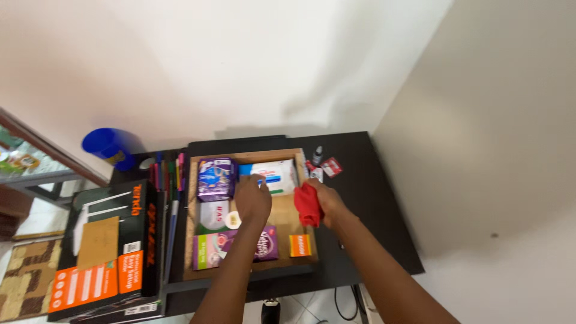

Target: The person uses a red cloth to wipe several small boxes and containers on a desk, including a purple sanitary pad box, a white box, an orange box, and a small white jar. The person wipes each item individually and places them back into a wooden tray.

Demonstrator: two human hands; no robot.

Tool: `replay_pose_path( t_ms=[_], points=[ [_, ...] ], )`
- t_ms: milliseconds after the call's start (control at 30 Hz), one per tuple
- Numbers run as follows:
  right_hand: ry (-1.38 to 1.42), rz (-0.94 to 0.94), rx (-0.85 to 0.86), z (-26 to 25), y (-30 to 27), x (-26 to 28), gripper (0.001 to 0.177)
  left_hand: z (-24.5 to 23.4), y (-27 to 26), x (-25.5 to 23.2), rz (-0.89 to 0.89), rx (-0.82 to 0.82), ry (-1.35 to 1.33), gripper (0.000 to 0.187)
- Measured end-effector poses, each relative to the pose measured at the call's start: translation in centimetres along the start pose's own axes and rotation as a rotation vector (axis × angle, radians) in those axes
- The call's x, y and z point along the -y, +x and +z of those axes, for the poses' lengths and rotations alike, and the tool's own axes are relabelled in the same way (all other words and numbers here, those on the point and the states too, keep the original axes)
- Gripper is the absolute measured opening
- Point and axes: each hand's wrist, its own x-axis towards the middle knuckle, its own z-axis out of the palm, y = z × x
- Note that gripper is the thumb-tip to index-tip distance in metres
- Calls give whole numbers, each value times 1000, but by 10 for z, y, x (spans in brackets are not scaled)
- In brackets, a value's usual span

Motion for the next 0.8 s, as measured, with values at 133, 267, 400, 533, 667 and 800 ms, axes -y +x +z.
replay_pose_path(
  t_ms=[133, 267, 400, 533, 667, 800],
  points=[
    [208, -62, 105, -64, 2, 10, 33, 12, -4, -53, 40, 67, -50, 17],
    [246, -41, -29, -117, -4, 16, 32, 21, -21, -91, 72, 88, -80, 16],
    [255, -14, -84, -152, -7, 16, 29, 36, -42, -115, 82, 113, -100, 15],
    [298, -37, -36, -170, -18, 17, 29, 55, -58, -129, 108, 153, -105, 19],
    [233, 44, -143, -171, -25, 37, 27, 73, -50, -136, 73, 226, -76, 19],
    [219, 72, -150, -174, -15, 52, 28, 99, -32, -137, 123, 181, -109, 19]
  ],
)
